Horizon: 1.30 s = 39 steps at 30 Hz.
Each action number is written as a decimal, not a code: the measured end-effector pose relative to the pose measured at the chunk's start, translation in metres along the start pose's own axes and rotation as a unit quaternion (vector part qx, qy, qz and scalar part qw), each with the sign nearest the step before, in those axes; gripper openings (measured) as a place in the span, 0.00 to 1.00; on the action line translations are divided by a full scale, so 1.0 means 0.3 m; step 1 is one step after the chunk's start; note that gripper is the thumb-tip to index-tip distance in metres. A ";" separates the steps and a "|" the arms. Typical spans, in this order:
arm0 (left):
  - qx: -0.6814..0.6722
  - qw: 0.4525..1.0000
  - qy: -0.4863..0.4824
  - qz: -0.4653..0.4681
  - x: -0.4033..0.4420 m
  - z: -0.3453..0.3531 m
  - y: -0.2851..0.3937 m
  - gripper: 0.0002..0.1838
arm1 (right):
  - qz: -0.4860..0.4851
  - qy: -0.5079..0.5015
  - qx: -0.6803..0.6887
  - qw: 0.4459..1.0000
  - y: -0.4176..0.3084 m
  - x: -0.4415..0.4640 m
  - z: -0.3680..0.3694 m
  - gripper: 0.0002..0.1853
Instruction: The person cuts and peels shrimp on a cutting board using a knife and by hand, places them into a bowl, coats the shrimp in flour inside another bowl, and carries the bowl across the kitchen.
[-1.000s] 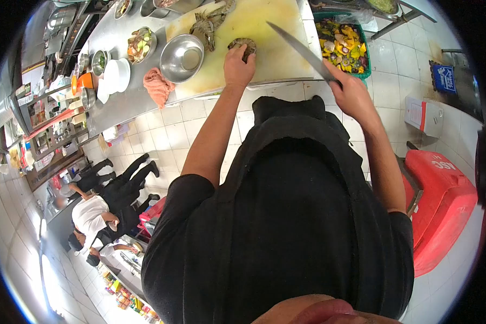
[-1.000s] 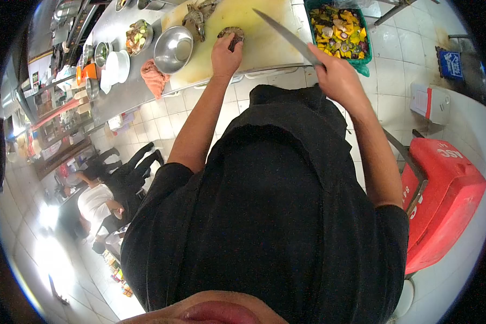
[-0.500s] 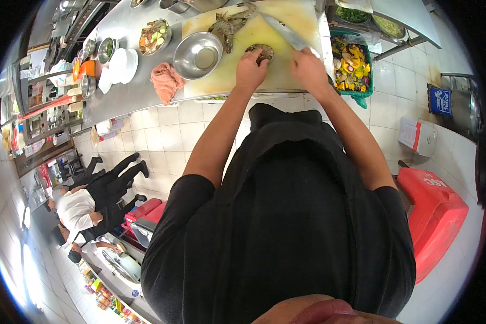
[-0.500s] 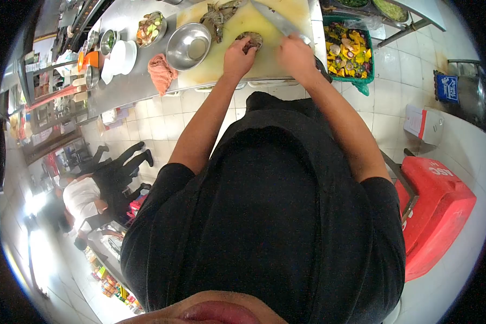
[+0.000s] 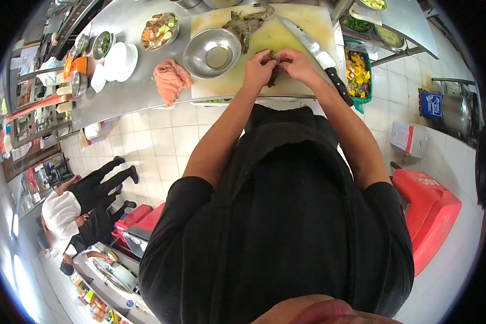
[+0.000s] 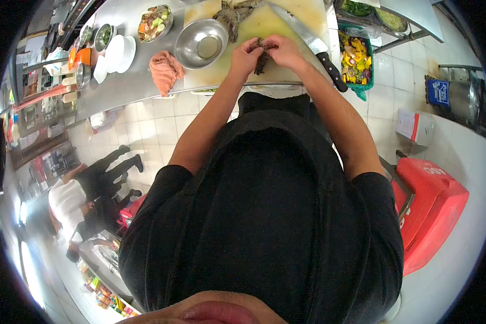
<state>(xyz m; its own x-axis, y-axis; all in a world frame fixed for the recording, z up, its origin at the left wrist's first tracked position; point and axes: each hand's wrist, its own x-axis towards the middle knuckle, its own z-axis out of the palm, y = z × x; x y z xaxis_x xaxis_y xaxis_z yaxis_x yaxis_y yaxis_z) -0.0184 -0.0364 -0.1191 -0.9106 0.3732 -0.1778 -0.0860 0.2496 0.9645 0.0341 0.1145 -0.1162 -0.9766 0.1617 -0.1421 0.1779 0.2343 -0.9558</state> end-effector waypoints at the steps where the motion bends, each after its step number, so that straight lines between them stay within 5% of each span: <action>1: -0.040 0.999 -0.007 -0.025 -0.005 -0.005 0.009 0.22 | -0.007 0.013 -0.008 1.000 -0.011 -0.015 0.005 0.13; 11: -0.225 0.971 -0.059 -0.057 -0.004 -0.016 0.164 0.22 | -0.063 0.047 0.001 0.997 -0.203 -0.086 -0.058 0.09; 20: -0.204 0.978 -0.037 -0.022 0.010 0.039 0.317 0.23 | -0.134 0.077 -0.013 0.988 -0.262 -0.074 -0.158 0.09; 26: -0.175 0.984 -0.011 -0.016 0.034 0.093 0.335 0.24 | -0.047 0.041 0.187 0.980 -0.192 -0.017 -0.250 0.08; 35: -0.166 0.984 0.001 -0.064 0.039 0.149 0.339 0.23 | -0.008 0.007 0.236 0.972 -0.168 -0.032 -0.313 0.05; 39: -0.186 0.980 0.001 -0.067 0.035 0.160 0.339 0.22 | -0.089 0.062 0.203 0.973 -0.178 -0.088 -0.351 0.04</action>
<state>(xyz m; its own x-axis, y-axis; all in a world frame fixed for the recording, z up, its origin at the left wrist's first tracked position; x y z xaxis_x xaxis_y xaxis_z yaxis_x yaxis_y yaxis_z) -0.0172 0.0359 -0.0323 -0.8819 0.3571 -0.3078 -0.3460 -0.0468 0.9371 0.0632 0.1986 -0.0345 -0.9612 0.2725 0.0440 -0.0805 -0.1243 -0.9890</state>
